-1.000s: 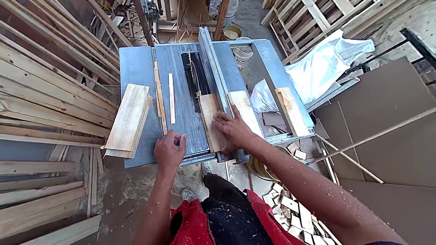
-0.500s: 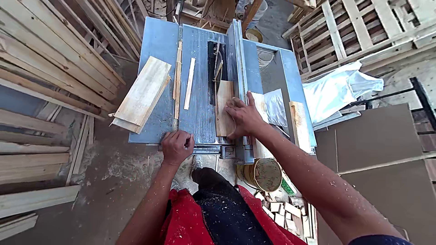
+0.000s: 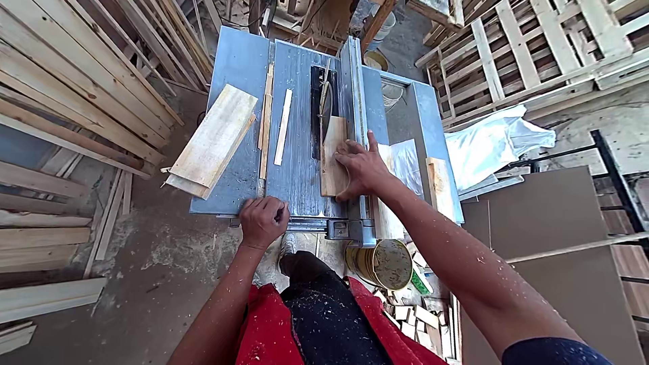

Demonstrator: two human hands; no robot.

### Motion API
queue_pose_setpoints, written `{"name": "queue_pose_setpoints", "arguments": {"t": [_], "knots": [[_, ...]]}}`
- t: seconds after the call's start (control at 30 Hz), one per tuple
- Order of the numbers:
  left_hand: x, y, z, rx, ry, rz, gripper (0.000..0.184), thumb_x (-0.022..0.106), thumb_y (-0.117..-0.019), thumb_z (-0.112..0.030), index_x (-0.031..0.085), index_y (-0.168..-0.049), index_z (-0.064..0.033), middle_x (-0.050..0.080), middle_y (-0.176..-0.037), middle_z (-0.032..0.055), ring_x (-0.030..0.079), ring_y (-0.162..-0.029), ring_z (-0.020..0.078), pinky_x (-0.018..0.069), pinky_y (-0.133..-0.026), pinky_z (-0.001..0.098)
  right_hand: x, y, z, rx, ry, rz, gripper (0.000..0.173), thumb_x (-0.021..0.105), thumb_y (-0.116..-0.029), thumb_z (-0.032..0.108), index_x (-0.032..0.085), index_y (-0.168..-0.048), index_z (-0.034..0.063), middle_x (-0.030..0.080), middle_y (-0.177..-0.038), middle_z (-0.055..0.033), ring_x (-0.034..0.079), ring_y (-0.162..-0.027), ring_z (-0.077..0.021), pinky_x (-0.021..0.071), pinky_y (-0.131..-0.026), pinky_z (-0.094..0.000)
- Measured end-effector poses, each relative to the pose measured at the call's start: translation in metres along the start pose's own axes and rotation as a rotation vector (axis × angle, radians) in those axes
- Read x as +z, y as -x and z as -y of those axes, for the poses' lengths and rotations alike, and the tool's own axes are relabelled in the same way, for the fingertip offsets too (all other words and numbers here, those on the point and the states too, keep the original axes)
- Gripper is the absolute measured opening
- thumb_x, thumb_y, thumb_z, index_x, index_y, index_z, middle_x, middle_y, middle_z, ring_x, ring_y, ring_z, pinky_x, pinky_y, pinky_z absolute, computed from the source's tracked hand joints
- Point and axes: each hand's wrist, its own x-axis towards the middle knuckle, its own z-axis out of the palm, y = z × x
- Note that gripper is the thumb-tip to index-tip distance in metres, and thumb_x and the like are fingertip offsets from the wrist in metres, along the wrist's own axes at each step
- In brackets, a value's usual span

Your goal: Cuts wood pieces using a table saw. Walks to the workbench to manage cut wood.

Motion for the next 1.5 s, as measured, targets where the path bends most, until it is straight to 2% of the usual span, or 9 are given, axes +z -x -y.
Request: {"name": "queue_pose_setpoints", "arguments": {"t": [0.63,0.83,1.0,1.13,1.2,1.3,1.33,1.4,1.5], "knots": [[0.001,0.0,0.001,-0.022,0.018,-0.016,0.027,0.062,-0.0927,-0.027,0.064,-0.07,-0.0128,0.063,-0.066,0.0007,0.06,-0.06,0.0168,0.0459,-0.058,0.0373,-0.013,-0.065,-0.044,0.023,0.018,-0.015,0.126,0.074,-0.0399,0.089,0.058,-0.146,0.0231,0.055,-0.153,-0.0005,0.036,-0.151,-0.0315,0.0001,-0.118,-0.0764],[0.003,-0.001,0.001,-0.024,-0.003,-0.022,0.026,0.062,-0.0918,-0.027,0.063,-0.069,-0.0131,0.062,-0.065,0.0001,0.06,-0.06,0.0157,0.0452,-0.058,0.0367,-0.017,-0.089,-0.059,0.051,0.031,0.005,0.129,0.074,-0.0392,0.09,0.055,-0.149,0.0252,0.053,-0.154,0.002,0.036,-0.151,-0.0296,0.001,-0.118,-0.0764],[0.002,0.002,0.0,-0.025,-0.048,-0.009,0.029,0.062,-0.0917,-0.03,0.062,-0.068,-0.0141,0.062,-0.065,-0.0002,0.06,-0.06,0.0155,0.0451,-0.057,0.0363,-0.023,-0.117,-0.075,0.074,-0.009,0.014,0.124,0.079,-0.0403,0.082,0.056,-0.147,0.0229,0.057,-0.15,-0.0046,0.041,-0.147,-0.032,0.003,-0.119,-0.0753],[0.002,0.005,0.003,-0.032,-0.067,-0.012,0.03,0.062,-0.0918,-0.033,0.063,-0.067,-0.0144,0.061,-0.064,-0.0008,0.06,-0.06,0.0153,0.0466,-0.057,0.0362,-0.032,-0.169,-0.112,0.036,-0.019,0.014,0.113,0.086,-0.0485,0.07,0.057,-0.146,0.0208,0.059,-0.147,-0.0071,0.046,-0.143,-0.0338,0.0086,-0.118,-0.0768],[0.002,0.004,0.005,-0.041,-0.072,-0.012,0.03,0.063,-0.0924,-0.032,0.062,-0.067,-0.0148,0.062,-0.064,-0.0012,0.061,-0.06,0.0145,0.0474,-0.057,0.0354,-0.038,-0.198,-0.133,0.002,0.0,0.023,0.111,0.087,-0.0522,0.067,0.056,-0.147,0.018,0.061,-0.143,-0.0125,0.051,-0.138,-0.0369,0.0125,-0.118,-0.0766],[0.001,0.004,0.005,-0.045,-0.074,-0.008,0.03,0.063,-0.0928,-0.03,0.063,-0.067,-0.0148,0.063,-0.066,-0.001,0.062,-0.063,0.0146,0.0493,-0.059,0.0348,-0.052,-0.232,-0.152,-0.07,0.055,0.031,0.097,0.085,-0.0623,0.063,0.059,-0.139,0.01,0.071,-0.116,-0.0218,0.066,-0.114,-0.0429,0.0301,-0.114,-0.0704],[0.0,0.003,0.006,-0.043,-0.075,-0.01,0.03,0.063,-0.0929,-0.031,0.064,-0.068,-0.0145,0.064,-0.067,-0.0007,0.064,-0.064,0.0149,0.0507,-0.059,0.035,-0.058,-0.241,-0.155,-0.076,0.059,0.043,0.088,0.084,-0.0678,0.06,0.061,-0.136,0.0088,0.072,-0.11,-0.0233,0.066,-0.109,-0.0449,0.0368,-0.11,-0.0694],[0.0,0.003,0.009,-0.04,-0.065,-0.004,0.03,0.063,-0.0926,-0.034,0.067,-0.07,-0.0144,0.066,-0.07,0.0,0.065,-0.067,0.0153,0.0531,-0.061,0.0361,-0.067,-0.253,-0.159,-0.066,0.001,0.028,0.065,0.084,-0.0773,0.047,0.066,-0.123,0.0053,0.069,-0.101,-0.0294,0.066,-0.101,-0.0526,0.0482,-0.086,-0.074],[-0.004,0.001,0.002,-0.084,-0.043,0.051,0.043,0.06,-0.0929,-0.053,0.07,-0.076,-0.0144,0.067,-0.07,-0.0008,0.065,-0.066,0.0146,0.0532,-0.063,0.0381,-0.069,-0.251,-0.165,-0.064,-0.006,-0.048,0.041,0.073,-0.0882,0.033,0.063,-0.112,0.0017,0.067,-0.095,-0.0318,0.066,-0.092,-0.0559,0.0484,-0.073,-0.0751]]}}
